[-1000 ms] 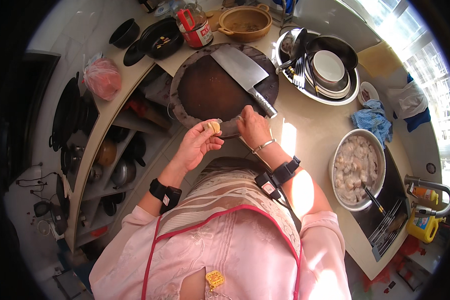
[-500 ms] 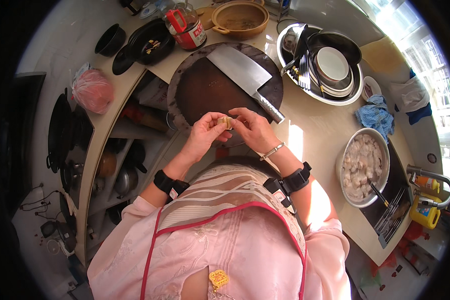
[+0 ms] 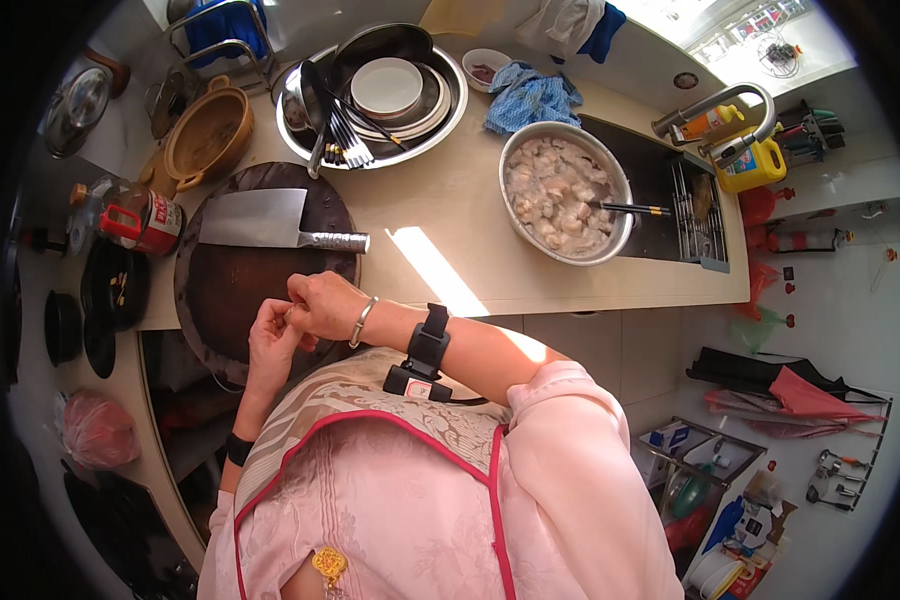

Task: The person retrieves a garlic bulb from a cabinet, moves to the counter, and peels the bulb to separate cloves. She then places the cloves on a cutting board and uses a cleaver to crush and peel them further.

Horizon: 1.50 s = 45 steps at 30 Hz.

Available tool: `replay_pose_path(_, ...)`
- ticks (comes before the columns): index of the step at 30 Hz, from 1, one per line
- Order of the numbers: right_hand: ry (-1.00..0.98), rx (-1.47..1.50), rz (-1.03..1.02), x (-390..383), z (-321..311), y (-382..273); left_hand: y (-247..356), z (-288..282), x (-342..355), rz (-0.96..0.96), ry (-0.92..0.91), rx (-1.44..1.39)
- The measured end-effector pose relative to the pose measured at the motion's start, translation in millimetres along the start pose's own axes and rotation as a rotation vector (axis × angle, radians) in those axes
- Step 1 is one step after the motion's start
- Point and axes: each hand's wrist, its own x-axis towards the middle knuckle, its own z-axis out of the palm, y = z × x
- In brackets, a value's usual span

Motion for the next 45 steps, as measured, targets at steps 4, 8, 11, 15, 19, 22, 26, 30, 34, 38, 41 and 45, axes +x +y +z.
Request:
replay_pose_path(4, 0.078, 0.443, 0.204, -3, 1, 11, 2, -2, 3, 0.013, 0.058, -0.138)
replay_pose_path(8, 0.07, 0.634, 0.331, -7, 2, 15, -3, -14, 1, -0.022, 0.206, -0.296)
replay_pose_path(11, 0.004, 0.352, 0.273, -11, 7, 17, -9, -26, -7, -0.014, 0.295, -0.293)
replay_pose_path(15, -0.044, -0.209, -0.159, -6, 16, 19, -16, -28, -19, -0.022, 0.312, -0.295)
replay_pose_path(19, -0.099, -0.369, -0.192, 3, 23, 15, -20, -21, -27, -0.002, 0.295, -0.239)
replay_pose_path(22, -0.04, -0.303, -0.211, 4, 19, 8, -20, -17, -29, 0.015, 0.313, -0.201)
replay_pose_path(26, -0.179, 0.088, -0.058, 4, 8, -4, -17, -11, -28, 0.041, 0.295, -0.213)
replay_pose_path(30, -0.187, 0.242, -0.018, 4, 7, -9, -13, -1, -25, 0.068, 0.259, -0.183)
replay_pose_path(34, -0.177, 0.185, 0.019, 2, 6, -5, -11, 2, -22, 0.045, 0.207, -0.174)
replay_pose_path(38, -0.106, 0.216, 0.042, -1, 8, 6, -9, 7, -18, 0.031, 0.165, -0.165)
replay_pose_path(41, -0.064, 0.347, 0.102, -3, 13, 12, -7, 11, -14, -0.008, 0.174, -0.212)
replay_pose_path(45, -0.058, 0.614, 0.23, -6, 12, 16, -8, 10, -10, -0.025, 0.185, -0.26)
